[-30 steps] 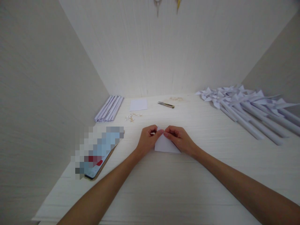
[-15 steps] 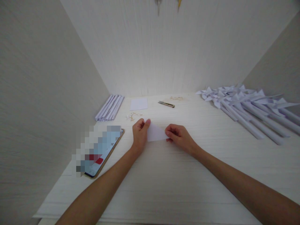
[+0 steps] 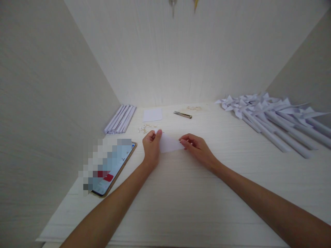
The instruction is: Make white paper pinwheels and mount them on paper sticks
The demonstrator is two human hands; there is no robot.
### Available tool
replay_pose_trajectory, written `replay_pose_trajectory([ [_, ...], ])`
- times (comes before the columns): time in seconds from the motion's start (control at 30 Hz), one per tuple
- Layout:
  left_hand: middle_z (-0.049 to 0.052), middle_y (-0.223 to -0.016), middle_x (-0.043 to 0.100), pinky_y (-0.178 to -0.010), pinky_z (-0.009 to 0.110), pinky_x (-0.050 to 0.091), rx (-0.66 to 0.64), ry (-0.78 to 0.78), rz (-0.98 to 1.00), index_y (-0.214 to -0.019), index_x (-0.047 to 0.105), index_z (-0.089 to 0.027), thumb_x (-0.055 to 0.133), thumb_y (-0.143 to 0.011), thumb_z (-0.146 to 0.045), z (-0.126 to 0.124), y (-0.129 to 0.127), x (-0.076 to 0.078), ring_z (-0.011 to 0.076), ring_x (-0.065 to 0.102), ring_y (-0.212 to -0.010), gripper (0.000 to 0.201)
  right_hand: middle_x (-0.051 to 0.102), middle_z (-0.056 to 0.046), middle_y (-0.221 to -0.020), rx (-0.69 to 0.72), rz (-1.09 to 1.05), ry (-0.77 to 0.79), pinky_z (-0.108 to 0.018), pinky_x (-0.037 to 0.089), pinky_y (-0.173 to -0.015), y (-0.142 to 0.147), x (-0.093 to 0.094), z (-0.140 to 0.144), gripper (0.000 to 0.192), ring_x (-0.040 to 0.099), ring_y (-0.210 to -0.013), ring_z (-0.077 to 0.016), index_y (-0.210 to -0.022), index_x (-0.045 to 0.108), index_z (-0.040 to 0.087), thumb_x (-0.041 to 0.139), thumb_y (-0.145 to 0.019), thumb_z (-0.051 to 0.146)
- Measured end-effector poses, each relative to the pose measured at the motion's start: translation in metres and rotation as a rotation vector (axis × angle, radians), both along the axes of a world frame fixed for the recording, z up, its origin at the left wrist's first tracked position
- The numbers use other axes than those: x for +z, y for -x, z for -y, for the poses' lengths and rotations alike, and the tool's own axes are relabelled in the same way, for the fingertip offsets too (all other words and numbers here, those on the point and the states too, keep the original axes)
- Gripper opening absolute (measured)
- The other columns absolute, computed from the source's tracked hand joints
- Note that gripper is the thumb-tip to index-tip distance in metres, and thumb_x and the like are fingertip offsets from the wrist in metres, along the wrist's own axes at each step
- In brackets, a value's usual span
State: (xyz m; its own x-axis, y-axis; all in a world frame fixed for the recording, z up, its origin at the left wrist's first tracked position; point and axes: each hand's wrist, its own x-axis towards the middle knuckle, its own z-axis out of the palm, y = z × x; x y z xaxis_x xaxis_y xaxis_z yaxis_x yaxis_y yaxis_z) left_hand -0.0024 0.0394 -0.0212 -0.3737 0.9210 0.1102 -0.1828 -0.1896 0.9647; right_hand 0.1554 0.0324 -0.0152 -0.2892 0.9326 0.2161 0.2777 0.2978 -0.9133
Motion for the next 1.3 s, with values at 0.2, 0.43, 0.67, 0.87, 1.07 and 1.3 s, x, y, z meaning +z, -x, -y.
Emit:
replay_pose_trajectory([
  [0.2, -0.003, -0.052, 0.054, -0.044, 0.021, 0.033, -0.205, 0.145, -0.126, -0.06, 0.06, -0.014, 0.069, -0.053, -0.03, 0.013, -0.012, 0.009, 0.0081, 0.044, -0.047, 0.019, 0.053, 0.001, -0.049, 0.13, 0.109, 0.01, -0.02, 0.032, -0.043, 0.001, 0.0, 0.005, 0.021, 0.044, -0.042, -0.0082, -0.06, 0.052, 0.016, 0.044, -0.077, 0.026],
  [0.43, 0.002, -0.057, 0.063, -0.051, 0.024, 0.04, -0.255, 0.187, -0.007, -0.061, 0.065, -0.013, 0.069, -0.052, -0.027, 0.013, -0.014, 0.008, 0.0113, 0.052, -0.051, 0.017, 0.052, 0.002, -0.046, 0.089, 0.105, -0.035, -0.02, 0.032, -0.042, 0.0, 0.0, 0.004, 0.019, 0.043, -0.041, -0.0083, -0.059, 0.051, 0.016, 0.045, -0.075, 0.024],
  [0.67, 0.001, -0.06, 0.064, -0.05, 0.021, 0.037, -0.185, 0.109, 0.12, -0.063, 0.066, -0.015, 0.069, -0.054, -0.028, 0.004, -0.007, 0.004, 0.008, 0.05, -0.052, 0.016, 0.051, 0.002, -0.046, 0.073, 0.112, -0.038, -0.02, 0.033, -0.043, 0.001, 0.001, 0.004, 0.018, 0.045, -0.042, -0.009, -0.058, 0.051, 0.016, 0.045, -0.074, 0.022],
  [0.87, 0.001, -0.057, 0.063, -0.053, 0.021, 0.038, -0.066, 0.091, 0.243, -0.061, 0.064, -0.014, 0.069, -0.051, -0.026, 0.004, -0.008, 0.009, 0.0092, 0.053, -0.055, 0.015, 0.051, 0.001, -0.046, 0.073, 0.142, -0.062, -0.021, 0.032, -0.044, 0.001, 0.001, 0.004, 0.019, 0.045, -0.042, -0.0093, -0.057, 0.052, 0.016, 0.045, -0.074, 0.022],
  [1.07, 0.0, -0.054, 0.063, -0.051, 0.018, 0.041, -0.015, 0.072, 0.39, -0.061, 0.063, -0.012, 0.065, -0.058, -0.017, 0.001, -0.005, 0.015, 0.0073, 0.055, -0.052, 0.006, 0.05, 0.002, -0.045, 0.088, 0.139, -0.057, -0.02, 0.032, -0.044, -0.001, 0.0, 0.005, 0.018, 0.045, -0.042, -0.0088, -0.057, 0.052, 0.016, 0.045, -0.073, 0.021],
  [1.3, 0.001, -0.06, 0.064, -0.057, 0.017, 0.044, -0.094, 0.05, 0.492, -0.064, 0.062, -0.013, 0.058, -0.069, -0.025, -0.004, 0.007, 0.013, 0.0067, 0.058, -0.057, 0.014, 0.043, 0.004, -0.041, 0.049, 0.056, 0.021, -0.02, 0.027, -0.039, -0.002, 0.001, 0.003, 0.02, 0.036, -0.037, -0.007, -0.058, 0.051, 0.016, 0.044, -0.074, 0.027],
])
